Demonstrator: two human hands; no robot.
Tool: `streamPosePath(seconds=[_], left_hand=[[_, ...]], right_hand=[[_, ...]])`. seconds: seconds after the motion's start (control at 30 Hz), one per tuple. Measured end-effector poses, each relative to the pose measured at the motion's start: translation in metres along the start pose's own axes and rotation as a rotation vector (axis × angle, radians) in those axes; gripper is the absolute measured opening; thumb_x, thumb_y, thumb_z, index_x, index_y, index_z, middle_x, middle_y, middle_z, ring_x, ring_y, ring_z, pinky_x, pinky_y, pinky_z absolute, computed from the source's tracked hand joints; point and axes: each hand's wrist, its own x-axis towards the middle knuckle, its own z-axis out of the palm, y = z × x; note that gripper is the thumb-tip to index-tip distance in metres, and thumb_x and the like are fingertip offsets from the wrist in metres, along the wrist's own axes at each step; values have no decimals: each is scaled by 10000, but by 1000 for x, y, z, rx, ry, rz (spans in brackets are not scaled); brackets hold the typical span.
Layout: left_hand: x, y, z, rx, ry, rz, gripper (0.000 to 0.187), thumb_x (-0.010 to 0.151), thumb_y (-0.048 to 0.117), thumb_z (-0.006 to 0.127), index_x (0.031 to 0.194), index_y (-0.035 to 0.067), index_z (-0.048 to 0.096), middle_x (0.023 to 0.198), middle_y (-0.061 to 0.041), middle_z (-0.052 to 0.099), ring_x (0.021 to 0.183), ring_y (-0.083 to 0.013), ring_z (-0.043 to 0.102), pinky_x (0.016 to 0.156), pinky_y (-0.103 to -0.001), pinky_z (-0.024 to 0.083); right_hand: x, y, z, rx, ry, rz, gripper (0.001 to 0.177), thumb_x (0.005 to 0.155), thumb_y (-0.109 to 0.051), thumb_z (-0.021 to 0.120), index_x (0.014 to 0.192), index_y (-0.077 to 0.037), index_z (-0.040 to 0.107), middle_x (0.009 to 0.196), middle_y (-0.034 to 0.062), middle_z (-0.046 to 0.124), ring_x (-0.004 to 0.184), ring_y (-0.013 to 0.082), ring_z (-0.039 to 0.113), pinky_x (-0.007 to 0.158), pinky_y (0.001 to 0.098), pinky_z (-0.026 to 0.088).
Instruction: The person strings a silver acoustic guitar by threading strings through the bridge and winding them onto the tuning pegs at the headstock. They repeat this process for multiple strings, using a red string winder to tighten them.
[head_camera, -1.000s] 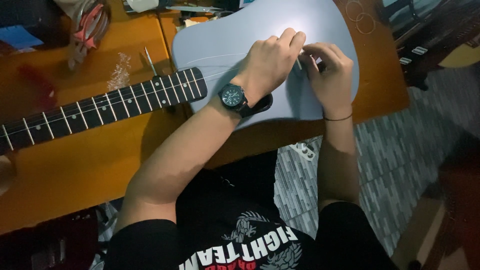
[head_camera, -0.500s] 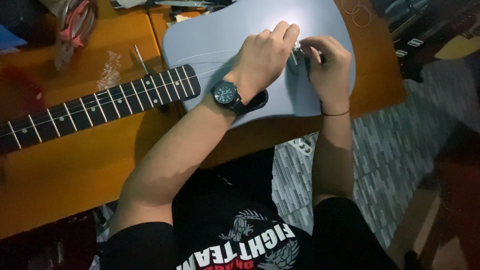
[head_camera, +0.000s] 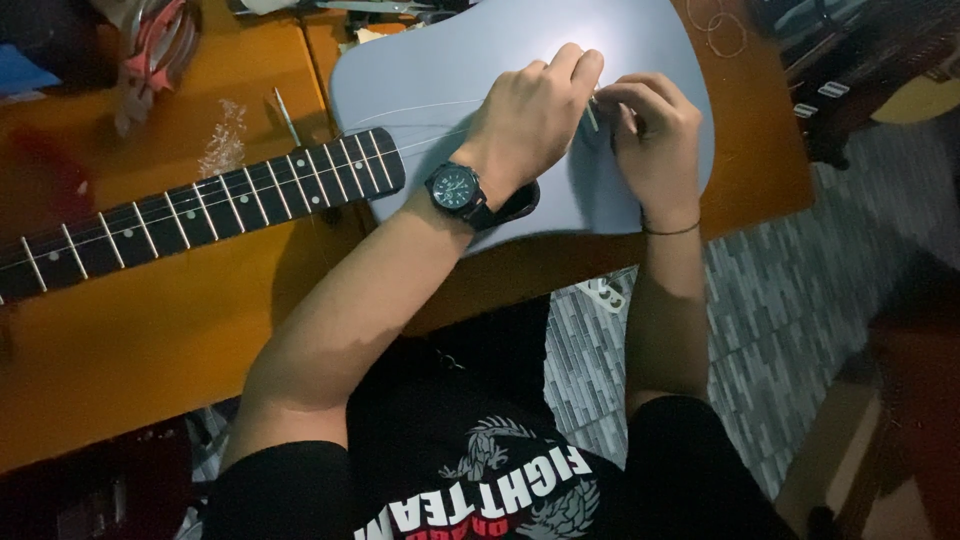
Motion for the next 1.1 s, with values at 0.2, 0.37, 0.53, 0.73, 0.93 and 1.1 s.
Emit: streamPosePath(seconds=[0.2, 0.37, 0.53, 0.73, 0.93, 1.1], left_hand=[[2, 0, -3, 59, 56, -1, 246, 828, -59, 579, 906, 140, 457, 784, -13, 472, 472, -189, 529, 333, -315, 427], [1, 3, -8, -92, 27, -1, 188, 847, -59, 538, 907, 106, 467, 760, -35, 458, 438, -226, 475, 300, -349, 405], [-1, 1, -7, -125, -4, -31, 176, 836, -44, 523, 889, 111, 458, 751, -39, 466, 438, -250, 476, 310, -362, 382], [-1, -2, -10, -97, 9, -37, 212, 808, -62, 553, 875, 118, 465, 745, -37, 489, 450, -240, 504, 330, -351, 407], [0, -5, -15, -182, -23, -57, 196, 787, -74, 515, 839, 102, 448, 698, -55, 469, 402, -276, 440, 322, -376, 363], [0, -4, -23, -172, -89, -81, 174, 802, -8, 561, 892, 113, 473, 768, -79, 568, 517, -385, 614, 387, -460, 453]], right_hand=[[-2, -2, 0, -58, 6, -7, 190, 990, 195, 653, 1018, 32, 745, 1039, 172, 669, 831, 264, 612, 656, 318, 477], [0, 2, 3, -83, 13, 46, 126, 957, 168, 674, 943, 46, 705, 972, 161, 673, 772, 246, 583, 616, 314, 457], [2, 2, 3, -67, -8, 24, 104, 1010, 124, 692, 954, 39, 675, 962, 154, 648, 757, 238, 552, 615, 314, 443], [2, -2, 4, -89, -15, 15, 148, 1042, 87, 676, 916, 30, 626, 952, 145, 589, 742, 238, 541, 598, 313, 452], [2, -5, 6, -156, -35, 33, 226, 1053, 98, 621, 863, 15, 530, 897, 122, 520, 676, 226, 446, 590, 325, 382], [4, -15, 3, -147, -47, 7, 150, 1059, 68, 610, 915, 49, 574, 952, 163, 536, 736, 280, 515, 656, 376, 412]])
